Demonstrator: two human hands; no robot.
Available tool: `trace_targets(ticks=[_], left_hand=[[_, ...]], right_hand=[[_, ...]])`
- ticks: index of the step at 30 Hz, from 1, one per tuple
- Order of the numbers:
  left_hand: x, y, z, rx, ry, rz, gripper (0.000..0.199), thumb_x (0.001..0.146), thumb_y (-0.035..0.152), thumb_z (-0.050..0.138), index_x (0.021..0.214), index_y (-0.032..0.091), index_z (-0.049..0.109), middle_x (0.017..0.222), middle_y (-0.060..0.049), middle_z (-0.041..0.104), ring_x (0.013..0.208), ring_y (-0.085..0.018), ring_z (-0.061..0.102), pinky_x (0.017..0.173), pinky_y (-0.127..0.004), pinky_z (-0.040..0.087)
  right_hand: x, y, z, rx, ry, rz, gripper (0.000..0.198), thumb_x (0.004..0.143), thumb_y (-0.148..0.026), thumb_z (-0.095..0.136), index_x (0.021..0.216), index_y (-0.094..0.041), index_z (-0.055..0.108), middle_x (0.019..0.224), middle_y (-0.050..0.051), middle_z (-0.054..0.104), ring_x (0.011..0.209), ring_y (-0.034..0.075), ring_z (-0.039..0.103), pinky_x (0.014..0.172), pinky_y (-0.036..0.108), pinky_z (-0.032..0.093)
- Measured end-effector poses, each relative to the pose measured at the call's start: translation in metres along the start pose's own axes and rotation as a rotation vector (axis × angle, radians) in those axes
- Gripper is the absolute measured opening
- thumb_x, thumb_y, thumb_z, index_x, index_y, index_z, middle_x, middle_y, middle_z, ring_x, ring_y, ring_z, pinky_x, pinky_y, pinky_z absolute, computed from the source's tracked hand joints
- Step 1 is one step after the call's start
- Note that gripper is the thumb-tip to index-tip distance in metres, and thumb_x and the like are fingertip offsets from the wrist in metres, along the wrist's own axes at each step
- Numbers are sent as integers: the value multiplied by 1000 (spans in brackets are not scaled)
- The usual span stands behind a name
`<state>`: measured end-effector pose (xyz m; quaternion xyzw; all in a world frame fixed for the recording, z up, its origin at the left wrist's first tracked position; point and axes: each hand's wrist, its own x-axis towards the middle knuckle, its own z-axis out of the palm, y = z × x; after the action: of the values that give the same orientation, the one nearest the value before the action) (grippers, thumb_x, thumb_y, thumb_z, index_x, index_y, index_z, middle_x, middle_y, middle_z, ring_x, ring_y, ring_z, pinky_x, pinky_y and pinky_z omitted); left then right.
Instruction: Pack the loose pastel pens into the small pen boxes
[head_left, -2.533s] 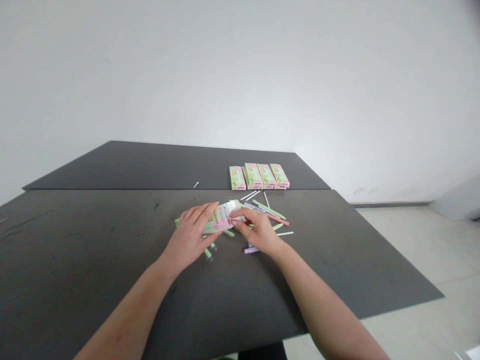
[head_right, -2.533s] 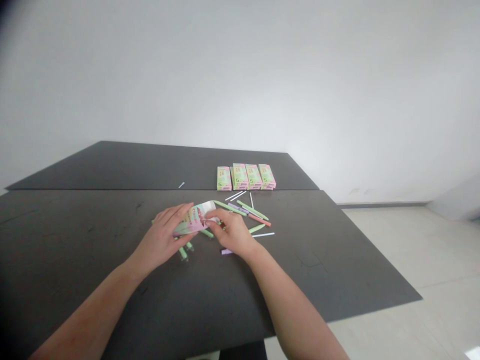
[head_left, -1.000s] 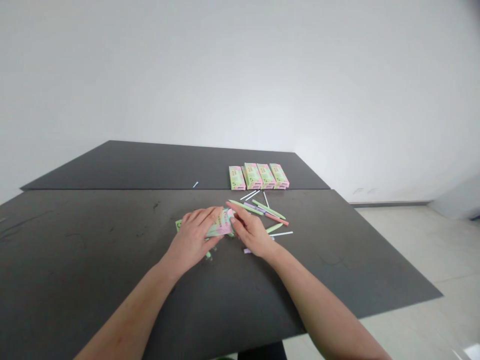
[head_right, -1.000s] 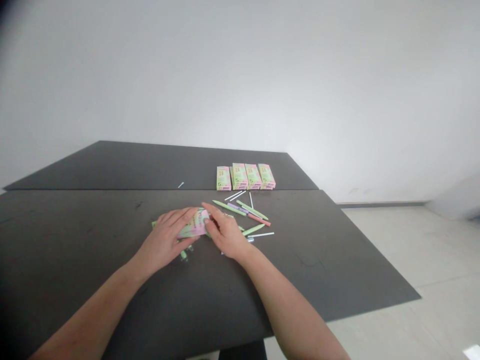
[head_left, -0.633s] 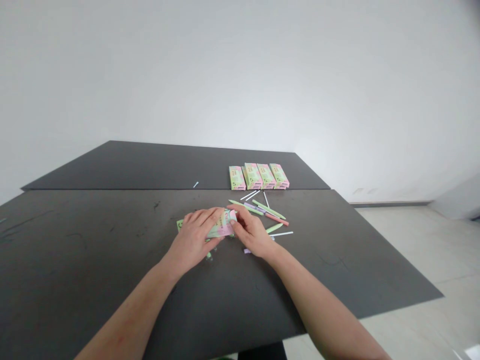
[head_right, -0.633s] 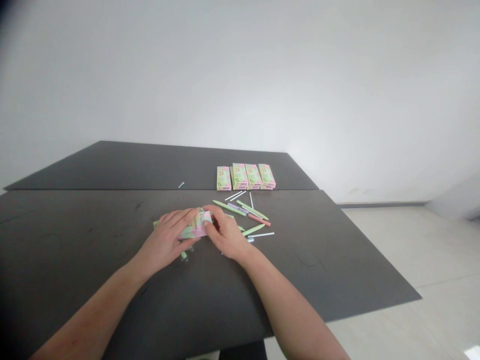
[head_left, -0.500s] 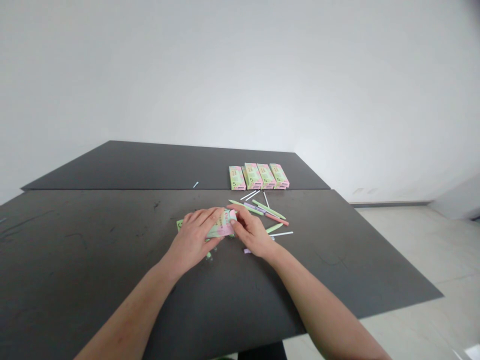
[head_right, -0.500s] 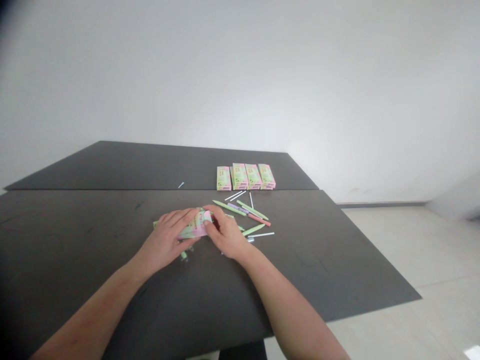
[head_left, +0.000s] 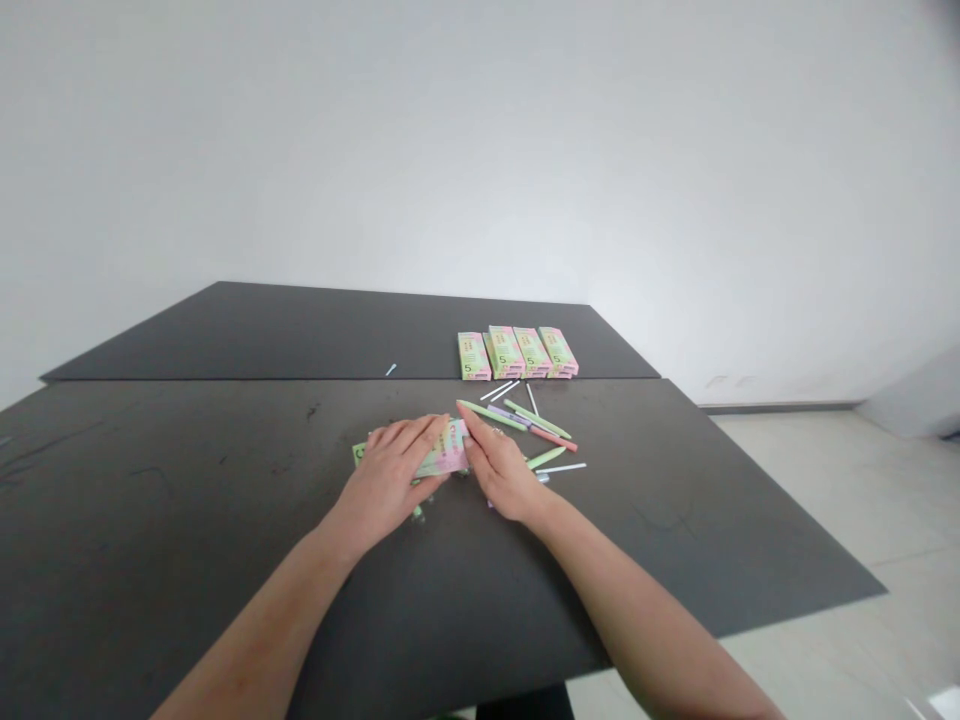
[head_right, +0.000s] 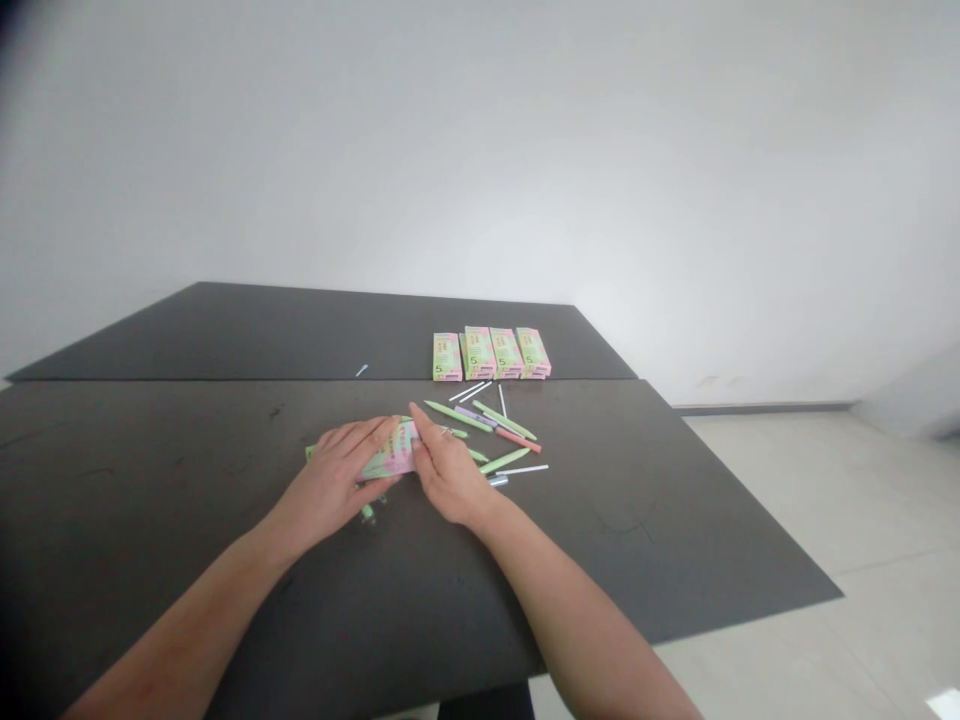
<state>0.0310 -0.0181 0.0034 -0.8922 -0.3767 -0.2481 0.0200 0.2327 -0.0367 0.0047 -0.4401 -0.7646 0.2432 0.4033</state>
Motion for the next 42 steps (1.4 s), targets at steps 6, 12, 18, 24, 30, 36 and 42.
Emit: trace_targets(ticks=[6,12,18,24,30,36,42], left_hand=[[0,-2,0,-1,14,-20,58,90,37,53,144,22,35,137,-12,53,119,-29,50,96,-44,40],[-2,-7,0,0,19,-63,64,92,40,50,148,22,25,140,-13,50,123,-29,48,98,-44,39],[-2,-8,0,-2,36,-73,69,92,44,49,150,23,19,142,-13,48,123,-29,48,99,-44,39],[1,-1,-4,17,49,-69,68,93,43,49,151,25,20,142,-12,47,122,-29,47,99,-43,39],[2,4,-8,22,33,-54,62,93,39,50,149,29,25,143,-9,46,121,-28,47,99,-43,40],[2,3,-5,44,21,-50,60,94,37,49,149,29,27,146,-11,42,124,-29,46,99,-45,41],[1,4,-4,101,32,-36,54,94,36,48,146,31,34,147,-12,40,119,-30,48,97,-47,43]], right_hand=[[-2,-1,-2,16,-21,11,56,94,-21,40,150,-18,31,134,13,56,123,24,53,104,42,42],[-1,0,-11,117,-94,-59,54,95,-21,42,148,-18,35,126,12,60,109,22,58,98,39,45],[1,8,-12,213,-92,-65,51,97,-31,46,146,-18,41,108,9,65,91,19,60,86,33,50],[2,11,-7,262,-49,-66,48,98,-35,46,144,-22,44,96,6,65,78,16,58,78,30,51],[3,9,-5,230,14,-119,45,98,-36,45,141,-22,49,100,7,65,78,16,59,80,32,50],[3,7,0,296,60,-68,43,97,-38,46,137,-24,53,93,5,65,74,14,58,76,31,51],[2,19,8,435,79,64,46,94,-46,52,133,-23,57,82,3,64,71,15,59,73,31,53]])
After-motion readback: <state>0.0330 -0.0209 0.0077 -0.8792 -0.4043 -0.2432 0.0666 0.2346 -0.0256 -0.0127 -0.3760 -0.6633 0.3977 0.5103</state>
